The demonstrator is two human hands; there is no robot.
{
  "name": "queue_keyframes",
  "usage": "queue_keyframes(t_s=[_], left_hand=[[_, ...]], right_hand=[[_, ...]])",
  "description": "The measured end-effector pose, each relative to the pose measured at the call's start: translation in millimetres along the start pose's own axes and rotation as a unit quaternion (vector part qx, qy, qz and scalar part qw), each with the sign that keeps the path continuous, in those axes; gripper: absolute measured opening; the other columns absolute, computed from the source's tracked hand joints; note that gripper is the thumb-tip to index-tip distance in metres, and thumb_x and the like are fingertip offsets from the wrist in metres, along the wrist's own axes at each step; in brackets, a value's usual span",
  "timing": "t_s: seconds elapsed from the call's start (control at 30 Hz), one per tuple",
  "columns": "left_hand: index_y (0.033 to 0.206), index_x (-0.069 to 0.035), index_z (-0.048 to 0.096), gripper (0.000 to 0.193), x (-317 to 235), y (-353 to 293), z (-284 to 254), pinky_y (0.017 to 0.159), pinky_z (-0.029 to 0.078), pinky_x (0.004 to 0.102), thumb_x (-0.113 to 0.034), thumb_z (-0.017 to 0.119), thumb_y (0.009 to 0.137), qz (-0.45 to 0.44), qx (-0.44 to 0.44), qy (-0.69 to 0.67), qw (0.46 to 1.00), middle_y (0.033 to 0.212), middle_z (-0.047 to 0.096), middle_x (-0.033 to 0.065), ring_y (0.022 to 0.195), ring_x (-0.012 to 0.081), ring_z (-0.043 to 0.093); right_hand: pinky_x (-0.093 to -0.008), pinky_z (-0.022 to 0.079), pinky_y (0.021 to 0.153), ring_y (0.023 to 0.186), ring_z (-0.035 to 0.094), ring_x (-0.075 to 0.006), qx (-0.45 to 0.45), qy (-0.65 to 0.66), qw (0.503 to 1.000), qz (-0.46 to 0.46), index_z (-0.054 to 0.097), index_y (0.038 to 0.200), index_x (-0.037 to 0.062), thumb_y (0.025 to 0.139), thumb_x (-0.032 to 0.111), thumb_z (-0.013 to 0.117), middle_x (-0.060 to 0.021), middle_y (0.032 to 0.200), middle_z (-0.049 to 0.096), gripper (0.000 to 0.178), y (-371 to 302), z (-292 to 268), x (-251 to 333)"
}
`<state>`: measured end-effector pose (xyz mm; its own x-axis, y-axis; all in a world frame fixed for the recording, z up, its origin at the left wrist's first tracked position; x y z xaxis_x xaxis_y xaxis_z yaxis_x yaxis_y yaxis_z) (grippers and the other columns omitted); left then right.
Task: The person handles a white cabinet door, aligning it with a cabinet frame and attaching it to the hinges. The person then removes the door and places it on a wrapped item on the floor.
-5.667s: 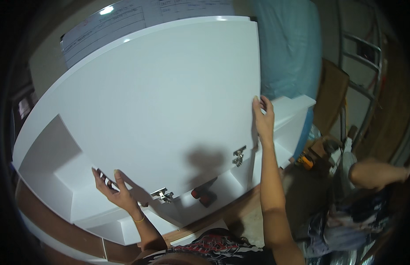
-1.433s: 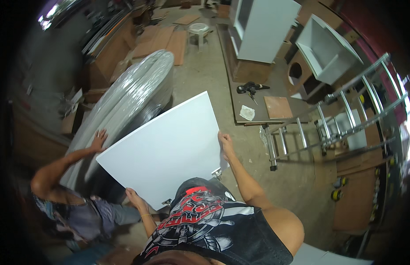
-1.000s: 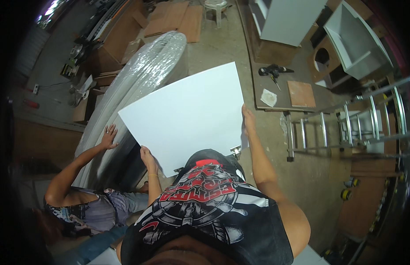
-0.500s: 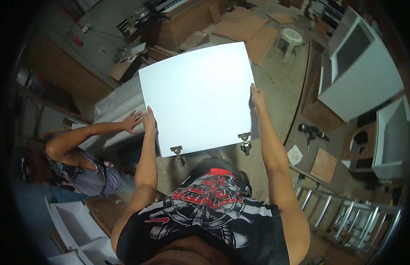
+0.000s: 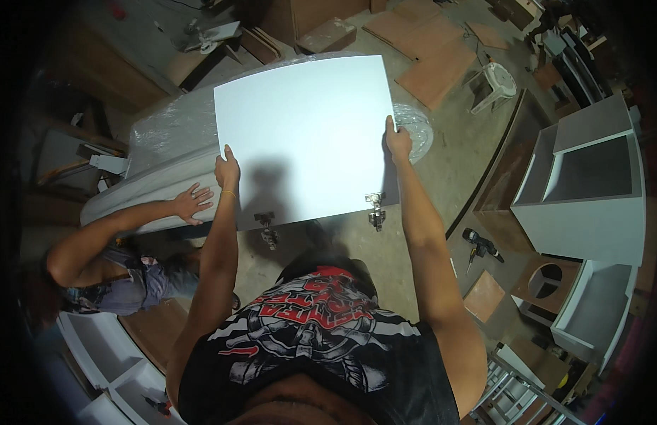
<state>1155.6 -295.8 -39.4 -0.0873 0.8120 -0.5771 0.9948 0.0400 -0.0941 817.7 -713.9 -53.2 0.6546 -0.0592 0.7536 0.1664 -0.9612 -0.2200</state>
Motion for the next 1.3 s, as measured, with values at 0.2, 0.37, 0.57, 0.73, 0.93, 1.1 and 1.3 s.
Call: queue_keyframes(t_s=[0.2, 0.37, 0.57, 0.73, 0.93, 1.1, 1.3], left_hand=[[0.113, 0.001, 0.058, 0.068, -19, -19, -2, 0.087, 0.049, 0.0566, -0.059, 0.028, 0.102, -0.033, -0.028, 0.068, 0.997, 0.101, 0.069, 0.0291, 0.097, 0.0482, 0.065], [0.112, 0.000, 0.058, 0.066, -26, -22, 2, 0.084, 0.050, 0.0570, -0.058, 0.027, 0.102, -0.032, -0.068, 0.091, 0.993, 0.098, 0.069, 0.0289, 0.095, 0.0474, 0.066], [0.116, 0.000, 0.058, 0.068, -32, -21, 2, 0.084, 0.050, 0.0560, -0.058, 0.027, 0.101, -0.040, -0.084, 0.114, 0.989, 0.096, 0.069, 0.0285, 0.095, 0.0467, 0.067], [0.118, -0.004, 0.059, 0.066, -21, -15, 3, 0.082, 0.051, 0.0564, -0.060, 0.029, 0.100, -0.067, -0.085, 0.113, 0.988, 0.095, 0.070, 0.0276, 0.093, 0.0463, 0.067], [0.112, -0.005, 0.059, 0.063, -24, -14, 4, 0.081, 0.052, 0.0550, -0.059, 0.030, 0.100, -0.066, -0.086, 0.114, 0.988, 0.094, 0.070, 0.0253, 0.091, 0.0442, 0.068], [0.117, -0.006, 0.061, 0.067, -14, -21, -4, 0.085, 0.050, 0.0534, -0.063, 0.031, 0.099, -0.061, -0.076, 0.081, 0.992, 0.095, 0.070, 0.0250, 0.096, 0.0431, 0.067], [0.118, -0.006, 0.064, 0.071, -6, -12, 5, 0.085, 0.050, 0.0540, -0.068, 0.038, 0.094, -0.050, -0.069, 0.073, 0.994, 0.097, 0.070, 0.0269, 0.097, 0.0444, 0.067]], right_hand=[[-0.0499, 0.044, 0.101, 0.114, 0.060, -0.0477, -0.037, -0.090, 0.995, -0.020, 0.059, 0.125, -0.0087, 0.096, 0.070, 0.035, -0.0342, 0.115, 0.064, 0.088, -26, 10, 21], [-0.0533, 0.048, 0.092, 0.102, 0.065, -0.0455, -0.045, -0.136, 0.989, -0.024, 0.059, 0.117, -0.0053, 0.101, 0.059, 0.034, -0.0304, 0.105, 0.067, 0.071, -29, 9, 27], [-0.0539, 0.049, 0.089, 0.099, 0.065, -0.0447, -0.043, -0.154, 0.987, -0.024, 0.058, 0.119, -0.0036, 0.101, 0.059, 0.033, -0.0299, 0.110, 0.064, 0.070, -27, 13, 29], [-0.0530, 0.049, 0.092, 0.103, 0.064, -0.0453, -0.064, -0.144, 0.987, -0.026, 0.058, 0.125, -0.0037, 0.101, 0.060, 0.033, -0.0291, 0.114, 0.065, 0.073, -26, 16, 29], [-0.0505, 0.047, 0.098, 0.112, 0.062, -0.0440, -0.085, -0.100, 0.991, -0.028, 0.055, 0.133, -0.0059, 0.099, 0.064, 0.033, -0.0289, 0.124, 0.063, 0.080, -31, 13, 28], [-0.0524, 0.047, 0.096, 0.111, 0.062, -0.0456, -0.075, -0.116, 0.990, -0.030, 0.058, 0.128, -0.0083, 0.097, 0.064, 0.037, -0.0302, 0.121, 0.063, 0.081, -42, 7, 38], [-0.0520, 0.051, 0.086, 0.097, 0.067, -0.0443, -0.068, -0.073, 0.994, -0.042, 0.064, 0.116, -0.0048, 0.092, 0.065, 0.051, -0.0257, 0.103, 0.071, 0.075, -47, 2, 42]])
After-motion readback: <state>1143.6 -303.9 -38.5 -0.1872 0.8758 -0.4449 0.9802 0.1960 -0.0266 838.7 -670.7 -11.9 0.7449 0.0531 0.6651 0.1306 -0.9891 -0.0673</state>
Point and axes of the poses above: each hand's wrist, its own y-axis towards the middle knuckle, its own z-axis out of the palm, x = y × z, the point moved 5 cm from there along y, towards the middle knuckle
